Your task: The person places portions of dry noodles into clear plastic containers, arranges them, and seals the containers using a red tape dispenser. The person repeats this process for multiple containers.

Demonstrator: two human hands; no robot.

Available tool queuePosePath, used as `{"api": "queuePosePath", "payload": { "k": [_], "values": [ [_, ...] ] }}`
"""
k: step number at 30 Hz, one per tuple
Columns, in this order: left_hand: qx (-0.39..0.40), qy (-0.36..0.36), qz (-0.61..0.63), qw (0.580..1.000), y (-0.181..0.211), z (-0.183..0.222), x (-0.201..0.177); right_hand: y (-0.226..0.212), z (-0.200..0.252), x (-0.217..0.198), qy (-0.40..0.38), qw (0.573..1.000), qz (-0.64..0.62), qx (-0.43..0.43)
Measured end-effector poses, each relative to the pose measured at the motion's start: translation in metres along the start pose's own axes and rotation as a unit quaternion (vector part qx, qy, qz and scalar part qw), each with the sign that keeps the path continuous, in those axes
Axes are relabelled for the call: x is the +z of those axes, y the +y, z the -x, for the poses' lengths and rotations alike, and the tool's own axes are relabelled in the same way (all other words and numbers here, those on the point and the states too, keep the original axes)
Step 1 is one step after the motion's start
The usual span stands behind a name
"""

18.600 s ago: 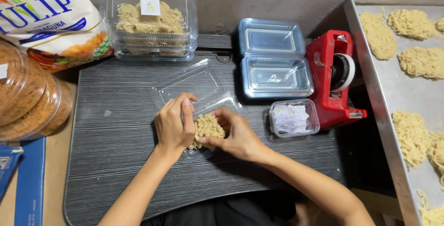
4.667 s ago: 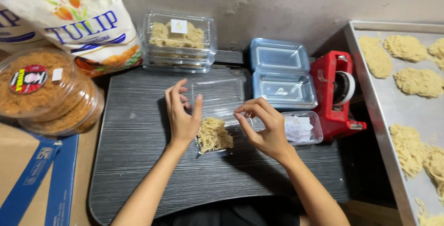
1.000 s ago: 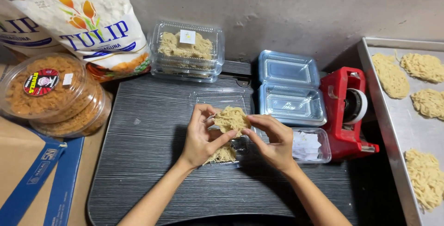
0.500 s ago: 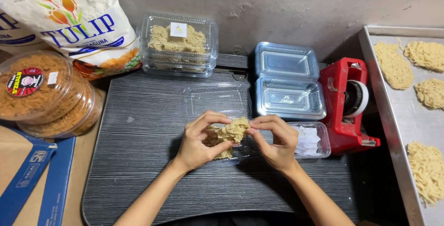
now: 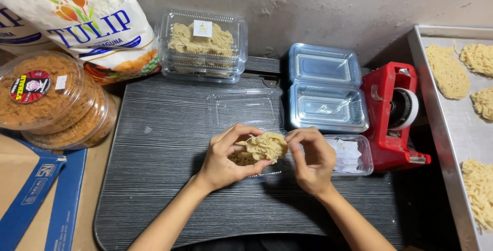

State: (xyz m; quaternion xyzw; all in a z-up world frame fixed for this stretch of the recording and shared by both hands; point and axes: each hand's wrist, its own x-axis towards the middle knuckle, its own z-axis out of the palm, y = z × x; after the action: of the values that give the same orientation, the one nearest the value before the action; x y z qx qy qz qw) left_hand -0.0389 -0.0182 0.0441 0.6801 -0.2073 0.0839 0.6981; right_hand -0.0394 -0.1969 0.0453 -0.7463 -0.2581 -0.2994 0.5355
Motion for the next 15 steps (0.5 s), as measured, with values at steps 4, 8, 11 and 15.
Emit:
{"api": "queuePosePath", "payload": {
  "k": [4,8,11,15],
  "values": [
    [-0.004,-0.011,-0.024,1.0,-0.003,0.001,-0.001,0.007,-0.002,-0.006,0.007,0.984,-0.139,0.109],
    [-0.014,-0.01,-0.023,1.0,-0.001,0.0,0.001,0.009,0.003,-0.005,-0.034,0.982,-0.108,0.154],
    [-0.01,-0.003,-0.044,0.999,0.0,0.0,-0.002,0.001,-0.001,0.002,-0.016,0.989,-0.061,0.131],
    [-0.006,0.002,-0.054,0.998,0.002,-0.001,-0.002,0.002,0.002,0.002,-0.023,0.992,-0.045,0.12]
  ]
}}
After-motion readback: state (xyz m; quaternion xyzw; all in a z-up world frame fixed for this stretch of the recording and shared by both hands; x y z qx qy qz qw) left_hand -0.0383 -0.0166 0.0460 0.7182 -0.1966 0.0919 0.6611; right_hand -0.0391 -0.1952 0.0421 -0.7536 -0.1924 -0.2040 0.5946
